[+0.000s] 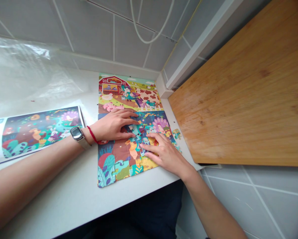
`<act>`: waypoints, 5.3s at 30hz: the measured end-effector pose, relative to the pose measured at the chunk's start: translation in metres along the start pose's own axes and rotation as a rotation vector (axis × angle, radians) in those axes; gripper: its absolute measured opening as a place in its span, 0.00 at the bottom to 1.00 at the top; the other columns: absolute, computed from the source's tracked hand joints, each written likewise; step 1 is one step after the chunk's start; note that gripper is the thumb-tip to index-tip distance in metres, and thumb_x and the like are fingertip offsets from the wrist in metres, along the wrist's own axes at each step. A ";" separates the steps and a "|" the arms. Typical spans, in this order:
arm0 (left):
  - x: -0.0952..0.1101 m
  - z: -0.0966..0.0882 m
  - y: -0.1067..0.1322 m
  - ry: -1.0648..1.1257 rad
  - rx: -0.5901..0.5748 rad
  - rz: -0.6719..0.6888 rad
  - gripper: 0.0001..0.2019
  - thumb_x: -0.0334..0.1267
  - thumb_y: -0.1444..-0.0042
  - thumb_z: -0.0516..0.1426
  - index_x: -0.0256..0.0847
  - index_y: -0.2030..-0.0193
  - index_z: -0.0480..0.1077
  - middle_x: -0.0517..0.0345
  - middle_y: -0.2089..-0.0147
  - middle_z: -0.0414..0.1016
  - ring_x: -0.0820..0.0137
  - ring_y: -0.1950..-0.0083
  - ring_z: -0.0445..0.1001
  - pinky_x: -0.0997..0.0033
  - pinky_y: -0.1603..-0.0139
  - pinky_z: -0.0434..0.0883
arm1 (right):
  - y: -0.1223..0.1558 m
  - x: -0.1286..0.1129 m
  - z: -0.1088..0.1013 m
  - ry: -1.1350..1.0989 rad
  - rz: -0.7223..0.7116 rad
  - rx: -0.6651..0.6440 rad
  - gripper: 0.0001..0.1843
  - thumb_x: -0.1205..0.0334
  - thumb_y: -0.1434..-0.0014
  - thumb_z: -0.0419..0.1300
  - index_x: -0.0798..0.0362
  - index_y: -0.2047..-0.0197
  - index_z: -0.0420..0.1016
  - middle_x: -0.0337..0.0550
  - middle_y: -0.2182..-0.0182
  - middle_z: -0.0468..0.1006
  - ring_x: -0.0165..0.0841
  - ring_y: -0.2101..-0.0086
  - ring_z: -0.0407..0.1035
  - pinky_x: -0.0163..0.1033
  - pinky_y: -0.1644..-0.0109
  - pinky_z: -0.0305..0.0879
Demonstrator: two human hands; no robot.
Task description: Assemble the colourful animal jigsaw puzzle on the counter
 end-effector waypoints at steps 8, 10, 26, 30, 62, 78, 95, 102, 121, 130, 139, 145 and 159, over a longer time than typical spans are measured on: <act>0.000 0.000 0.000 0.002 -0.005 -0.007 0.24 0.57 0.33 0.58 0.48 0.37 0.76 0.47 0.31 0.71 0.50 0.31 0.70 0.46 0.28 0.63 | 0.001 -0.004 0.002 -0.028 0.041 0.014 0.20 0.60 0.33 0.67 0.42 0.39 0.80 0.50 0.39 0.71 0.46 0.38 0.68 0.58 0.33 0.68; 0.000 0.000 0.000 -0.001 -0.007 -0.006 0.24 0.57 0.33 0.58 0.48 0.37 0.76 0.47 0.31 0.71 0.50 0.31 0.69 0.46 0.28 0.64 | 0.001 -0.004 0.003 -0.071 0.065 0.006 0.25 0.61 0.34 0.67 0.44 0.35 0.76 0.50 0.41 0.73 0.45 0.40 0.69 0.56 0.34 0.69; -0.001 0.001 0.001 0.004 0.003 -0.013 0.24 0.56 0.34 0.59 0.49 0.37 0.76 0.48 0.31 0.72 0.49 0.31 0.69 0.44 0.27 0.62 | -0.002 0.017 -0.009 -0.382 0.265 0.160 0.03 0.62 0.36 0.69 0.51 0.64 0.83 0.40 0.64 0.76 0.33 0.63 0.73 0.40 0.52 0.72; -0.001 0.001 0.001 0.006 0.002 -0.009 0.24 0.56 0.34 0.59 0.50 0.36 0.76 0.48 0.31 0.72 0.49 0.31 0.69 0.44 0.27 0.62 | 0.005 0.032 -0.006 -0.501 0.379 0.217 0.08 0.58 0.37 0.68 0.52 0.66 0.81 0.41 0.68 0.81 0.33 0.67 0.74 0.38 0.60 0.71; -0.002 0.001 0.001 0.005 0.003 -0.010 0.25 0.57 0.34 0.59 0.50 0.36 0.75 0.48 0.31 0.71 0.50 0.30 0.69 0.46 0.27 0.62 | 0.024 0.012 0.021 -0.755 0.495 -0.019 0.12 0.57 0.33 0.63 0.50 0.50 0.83 0.41 0.66 0.81 0.30 0.75 0.75 0.35 0.71 0.72; -0.002 0.002 0.001 -0.010 0.006 0.000 0.25 0.58 0.34 0.58 0.49 0.36 0.76 0.47 0.31 0.72 0.49 0.30 0.69 0.45 0.27 0.62 | 0.026 0.012 0.017 -0.660 0.447 -0.015 0.09 0.58 0.36 0.65 0.51 0.55 0.82 0.41 0.63 0.83 0.32 0.65 0.74 0.36 0.60 0.69; -0.002 0.001 0.002 -0.014 0.010 0.011 0.24 0.55 0.34 0.60 0.47 0.37 0.76 0.46 0.31 0.72 0.49 0.31 0.69 0.47 0.29 0.65 | 0.021 0.022 0.019 -1.027 0.580 0.095 0.17 0.49 0.40 0.70 0.52 0.55 0.79 0.38 0.69 0.78 0.26 0.76 0.70 0.29 0.78 0.67; -0.002 0.001 0.001 -0.012 0.013 0.011 0.24 0.55 0.34 0.60 0.47 0.37 0.76 0.46 0.31 0.72 0.49 0.31 0.70 0.46 0.30 0.65 | 0.019 -0.003 0.030 -1.156 0.580 0.122 0.17 0.49 0.42 0.72 0.52 0.57 0.78 0.35 0.73 0.77 0.26 0.78 0.71 0.30 0.76 0.71; -0.002 0.001 0.002 -0.002 0.016 -0.007 0.24 0.55 0.35 0.61 0.46 0.38 0.77 0.45 0.32 0.72 0.49 0.31 0.70 0.46 0.28 0.63 | 0.001 -0.068 0.052 -0.605 0.432 0.256 0.04 0.63 0.39 0.67 0.51 0.66 0.80 0.39 0.69 0.77 0.26 0.76 0.64 0.34 0.69 0.65; -0.002 0.001 0.002 -0.002 0.016 0.008 0.24 0.54 0.34 0.60 0.45 0.37 0.76 0.44 0.32 0.72 0.50 0.32 0.71 0.48 0.29 0.64 | 0.009 -0.079 0.048 -0.412 0.219 0.211 0.20 0.61 0.41 0.73 0.49 0.45 0.82 0.47 0.53 0.75 0.38 0.55 0.76 0.42 0.48 0.77; -0.001 0.000 0.002 -0.006 0.024 0.024 0.24 0.53 0.34 0.60 0.43 0.38 0.76 0.43 0.32 0.72 0.49 0.31 0.70 0.47 0.29 0.65 | 0.010 -0.083 0.054 -0.290 0.158 0.212 0.19 0.54 0.36 0.70 0.48 0.43 0.82 0.49 0.53 0.74 0.39 0.57 0.75 0.45 0.51 0.79; -0.001 0.000 0.002 -0.005 0.028 0.018 0.23 0.53 0.34 0.61 0.44 0.38 0.76 0.43 0.32 0.72 0.49 0.31 0.70 0.47 0.30 0.65 | 0.009 -0.085 0.051 -0.258 0.168 0.171 0.19 0.54 0.36 0.69 0.48 0.43 0.82 0.50 0.52 0.74 0.40 0.56 0.75 0.47 0.49 0.79; -0.002 0.001 0.003 0.023 0.048 0.023 0.23 0.52 0.36 0.62 0.44 0.38 0.77 0.43 0.32 0.72 0.48 0.32 0.70 0.45 0.29 0.65 | 0.018 -0.077 0.046 -0.356 0.142 0.100 0.23 0.62 0.39 0.72 0.48 0.41 0.78 0.49 0.47 0.73 0.40 0.51 0.75 0.47 0.43 0.79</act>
Point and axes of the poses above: each hand's wrist, its own y-axis away from the middle knuckle, its own z-axis out of the palm, x = y × z, the point moved 3 cm from there along -y, towards the middle knuckle
